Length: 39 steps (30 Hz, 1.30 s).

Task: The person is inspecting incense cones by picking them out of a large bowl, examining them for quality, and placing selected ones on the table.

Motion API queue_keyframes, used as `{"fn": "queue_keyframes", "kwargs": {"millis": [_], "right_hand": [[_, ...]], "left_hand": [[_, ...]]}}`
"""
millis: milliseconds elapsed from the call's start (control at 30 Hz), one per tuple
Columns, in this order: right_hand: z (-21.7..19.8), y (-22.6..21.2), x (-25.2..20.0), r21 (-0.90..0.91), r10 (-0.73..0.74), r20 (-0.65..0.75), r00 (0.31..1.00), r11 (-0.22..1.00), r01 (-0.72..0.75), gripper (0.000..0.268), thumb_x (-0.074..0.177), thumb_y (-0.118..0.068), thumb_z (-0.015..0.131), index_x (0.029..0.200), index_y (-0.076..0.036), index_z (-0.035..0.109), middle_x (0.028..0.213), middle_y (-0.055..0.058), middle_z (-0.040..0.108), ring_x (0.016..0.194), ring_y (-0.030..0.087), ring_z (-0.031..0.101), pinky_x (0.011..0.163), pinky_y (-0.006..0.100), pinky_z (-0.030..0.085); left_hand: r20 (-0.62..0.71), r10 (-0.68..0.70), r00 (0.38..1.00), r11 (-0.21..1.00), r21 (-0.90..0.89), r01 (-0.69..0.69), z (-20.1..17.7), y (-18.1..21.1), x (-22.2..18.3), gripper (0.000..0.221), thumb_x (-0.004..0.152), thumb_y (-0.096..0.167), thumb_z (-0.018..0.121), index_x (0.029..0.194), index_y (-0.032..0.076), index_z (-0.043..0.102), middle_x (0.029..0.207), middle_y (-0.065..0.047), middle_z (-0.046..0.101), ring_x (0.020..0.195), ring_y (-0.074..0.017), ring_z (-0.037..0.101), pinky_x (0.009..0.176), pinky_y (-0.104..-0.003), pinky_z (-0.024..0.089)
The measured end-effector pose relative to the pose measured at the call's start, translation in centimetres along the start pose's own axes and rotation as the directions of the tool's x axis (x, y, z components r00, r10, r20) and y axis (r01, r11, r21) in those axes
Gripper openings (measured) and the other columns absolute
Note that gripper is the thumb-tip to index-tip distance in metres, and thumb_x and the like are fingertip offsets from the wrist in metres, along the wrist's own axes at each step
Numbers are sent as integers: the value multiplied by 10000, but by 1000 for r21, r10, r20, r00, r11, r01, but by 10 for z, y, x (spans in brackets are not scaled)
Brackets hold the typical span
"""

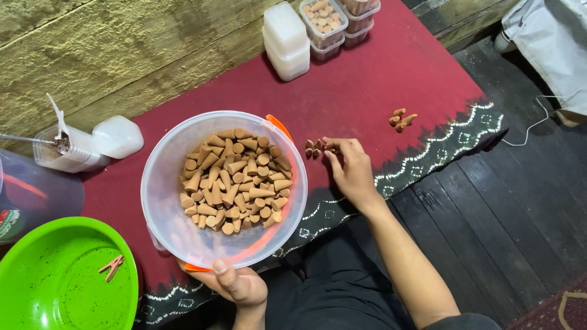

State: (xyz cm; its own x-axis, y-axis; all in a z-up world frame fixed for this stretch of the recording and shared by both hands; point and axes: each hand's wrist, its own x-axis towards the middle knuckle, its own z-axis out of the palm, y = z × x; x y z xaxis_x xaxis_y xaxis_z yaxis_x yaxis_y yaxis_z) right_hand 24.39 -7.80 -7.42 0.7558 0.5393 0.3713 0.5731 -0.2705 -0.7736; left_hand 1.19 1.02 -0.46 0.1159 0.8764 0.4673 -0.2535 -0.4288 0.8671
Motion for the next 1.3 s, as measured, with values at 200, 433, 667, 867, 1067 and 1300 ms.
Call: {"fn": "queue_keyframes", "kwargs": {"millis": [200,433,667,867,1067,1300], "right_hand": [[8,12,1,-34,39,18,999,999,-38,226,977,-62,678,1176,-39,575,1111,137,698,1051,252,692,883,357,582],[10,13,4,-27,18,-8,1000,999,-18,251,982,-62,677,1197,-40,549,1125,132,697,1007,251,701,874,360,570],[5,14,4,-64,-48,-13,999,997,48,507,916,-31,765,1357,-21,516,1198,152,688,1085,272,690,967,365,555],[-11,10,-4,-40,-14,-29,999,999,13,463,882,-30,809,1275,0,567,1127,157,641,973,241,677,891,329,581],[-14,14,-5,-144,-8,-8,1000,990,7,221,922,-135,793,1120,-66,722,1008,59,736,916,202,641,799,327,528],[-11,-1,-3,-150,-41,3,999,988,41,94,954,-144,745,1028,-87,754,921,17,706,849,177,592,701,296,498]], "left_hand": [[-5,-19,1000,1000,-12,19,1,0,1,728,992,326,446,1580,13,152,1657,-261,192,1582,-415,218,1352,-523,202],[-8,-28,1000,1000,-7,28,4,2,6,708,981,362,470,1543,19,210,1614,-263,255,1537,-422,293,1315,-532,283],[9,7,1000,1000,-22,-7,1,-4,6,727,989,322,435,1575,-10,161,1654,-264,187,1581,-422,216,1366,-528,191],[0,-6,1000,1000,-15,6,1,-2,7,715,986,339,450,1563,7,190,1637,-254,223,1563,-418,253,1349,-530,228],[28,20,999,1000,-24,-20,3,-2,9,726,996,358,443,1571,3,178,1655,-269,200,1577,-424,238,1351,-559,239],[33,66,997,997,-42,-65,8,2,15,718,1002,346,436,1569,-18,189,1649,-278,224,1577,-418,254,1356,-557,251]]}}
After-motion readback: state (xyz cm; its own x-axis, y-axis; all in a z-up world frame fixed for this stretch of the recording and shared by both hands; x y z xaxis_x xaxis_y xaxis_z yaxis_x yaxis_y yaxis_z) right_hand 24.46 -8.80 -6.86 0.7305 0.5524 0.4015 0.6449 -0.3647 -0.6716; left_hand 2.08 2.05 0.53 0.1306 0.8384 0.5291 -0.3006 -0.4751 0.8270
